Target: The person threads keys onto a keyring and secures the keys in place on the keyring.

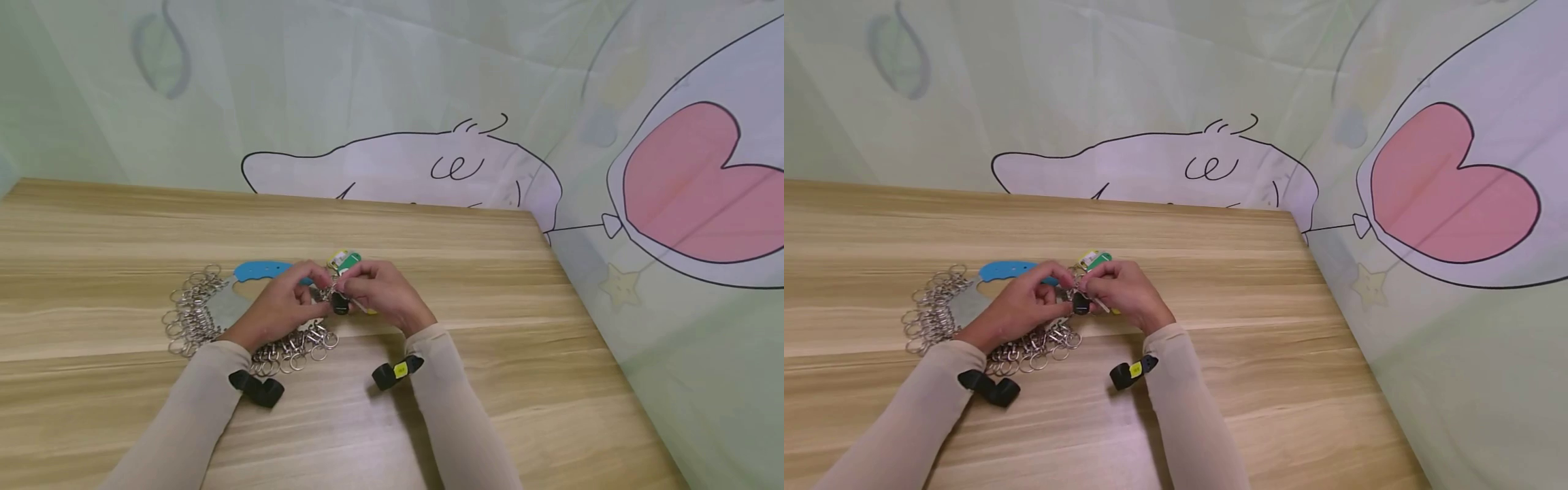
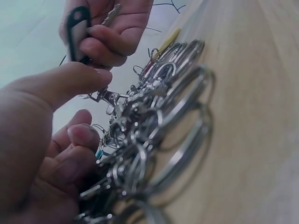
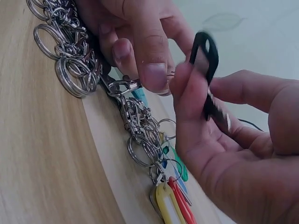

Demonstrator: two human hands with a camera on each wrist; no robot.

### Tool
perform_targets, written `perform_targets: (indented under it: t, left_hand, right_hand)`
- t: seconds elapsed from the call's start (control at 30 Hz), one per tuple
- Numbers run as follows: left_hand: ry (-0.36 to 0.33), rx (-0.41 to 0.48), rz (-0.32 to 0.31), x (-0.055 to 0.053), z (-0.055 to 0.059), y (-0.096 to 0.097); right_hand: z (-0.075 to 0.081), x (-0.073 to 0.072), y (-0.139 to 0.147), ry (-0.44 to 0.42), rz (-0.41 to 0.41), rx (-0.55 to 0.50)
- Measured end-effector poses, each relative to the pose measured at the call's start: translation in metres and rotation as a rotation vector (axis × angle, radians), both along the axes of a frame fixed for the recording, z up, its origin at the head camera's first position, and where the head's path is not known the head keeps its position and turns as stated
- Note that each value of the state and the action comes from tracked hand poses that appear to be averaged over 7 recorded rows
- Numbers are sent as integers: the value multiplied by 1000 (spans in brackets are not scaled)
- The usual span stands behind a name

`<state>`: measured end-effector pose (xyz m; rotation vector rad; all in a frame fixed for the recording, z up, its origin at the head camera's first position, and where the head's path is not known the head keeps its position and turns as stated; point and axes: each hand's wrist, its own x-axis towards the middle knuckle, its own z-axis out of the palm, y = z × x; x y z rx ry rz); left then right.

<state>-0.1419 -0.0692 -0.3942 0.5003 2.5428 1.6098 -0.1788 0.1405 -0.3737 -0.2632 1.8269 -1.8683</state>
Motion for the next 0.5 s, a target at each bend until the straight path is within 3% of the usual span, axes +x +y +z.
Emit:
perform_targets:
  t: [0.3, 0.5]
  left_hand:
    - [-85, -59, 26, 0, 3, -1]
    - [-100, -84, 31, -1, 4, -1]
  right_hand:
    - [2, -1, 3, 72, 18, 88]
    - [2, 0, 6, 134, 56, 164]
